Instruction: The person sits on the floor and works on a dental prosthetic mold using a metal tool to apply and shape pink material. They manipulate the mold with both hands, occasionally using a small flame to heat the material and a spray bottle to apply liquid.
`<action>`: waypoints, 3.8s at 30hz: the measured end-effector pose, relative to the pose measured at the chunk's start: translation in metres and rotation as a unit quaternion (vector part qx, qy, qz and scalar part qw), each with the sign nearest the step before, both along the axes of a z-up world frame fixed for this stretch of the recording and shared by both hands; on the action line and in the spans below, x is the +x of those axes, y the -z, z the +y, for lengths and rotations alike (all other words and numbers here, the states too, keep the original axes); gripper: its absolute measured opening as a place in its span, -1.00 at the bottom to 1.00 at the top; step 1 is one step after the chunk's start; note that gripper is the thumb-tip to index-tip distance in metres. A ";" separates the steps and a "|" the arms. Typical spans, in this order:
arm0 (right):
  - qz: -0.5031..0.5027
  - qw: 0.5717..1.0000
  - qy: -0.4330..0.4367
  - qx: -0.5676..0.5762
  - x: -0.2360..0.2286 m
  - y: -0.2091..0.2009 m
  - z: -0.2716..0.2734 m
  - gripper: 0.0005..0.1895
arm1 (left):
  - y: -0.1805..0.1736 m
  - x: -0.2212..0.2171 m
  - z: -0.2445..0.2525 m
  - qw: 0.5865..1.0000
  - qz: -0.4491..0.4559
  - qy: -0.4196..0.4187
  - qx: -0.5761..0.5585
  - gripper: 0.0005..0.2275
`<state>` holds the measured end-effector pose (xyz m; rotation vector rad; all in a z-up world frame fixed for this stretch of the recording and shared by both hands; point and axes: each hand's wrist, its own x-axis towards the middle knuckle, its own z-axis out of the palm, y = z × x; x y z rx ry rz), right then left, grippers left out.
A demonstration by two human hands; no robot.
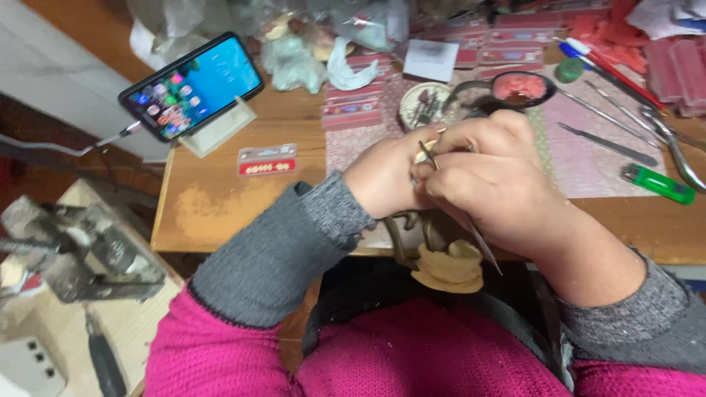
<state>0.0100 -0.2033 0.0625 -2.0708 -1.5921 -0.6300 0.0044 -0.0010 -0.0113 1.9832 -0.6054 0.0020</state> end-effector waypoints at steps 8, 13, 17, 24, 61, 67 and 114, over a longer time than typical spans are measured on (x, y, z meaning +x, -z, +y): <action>0.255 0.915 0.148 0.277 0.062 0.002 -0.074 -0.66 | -0.014 -0.002 -0.005 0.996 0.028 -0.036 0.083 -0.46; 0.107 0.958 0.226 0.137 0.074 0.002 -0.076 -0.69 | -0.016 -0.002 -0.004 0.994 0.054 -0.032 0.084 -0.46; -0.020 0.971 0.229 0.071 0.081 0.023 -0.090 -0.72 | -0.013 -0.001 -0.004 0.994 0.059 -0.036 0.087 -0.43; 0.193 0.929 0.154 0.276 0.049 0.041 -0.090 -0.76 | -0.008 0.000 0.000 0.996 0.050 -0.020 0.068 -0.45; -0.025 0.971 0.198 0.130 0.075 0.044 -0.087 -0.62 | -0.005 0.009 0.006 0.995 0.050 0.010 0.088 -0.35; 0.087 0.963 0.185 0.174 0.071 0.047 -0.086 -0.68 | -0.004 0.007 0.006 0.994 0.068 0.001 0.089 -0.33; 0.377 0.871 0.059 0.308 -0.026 0.061 -0.017 -0.68 | -0.006 0.011 0.009 0.996 0.054 0.061 0.029 -0.44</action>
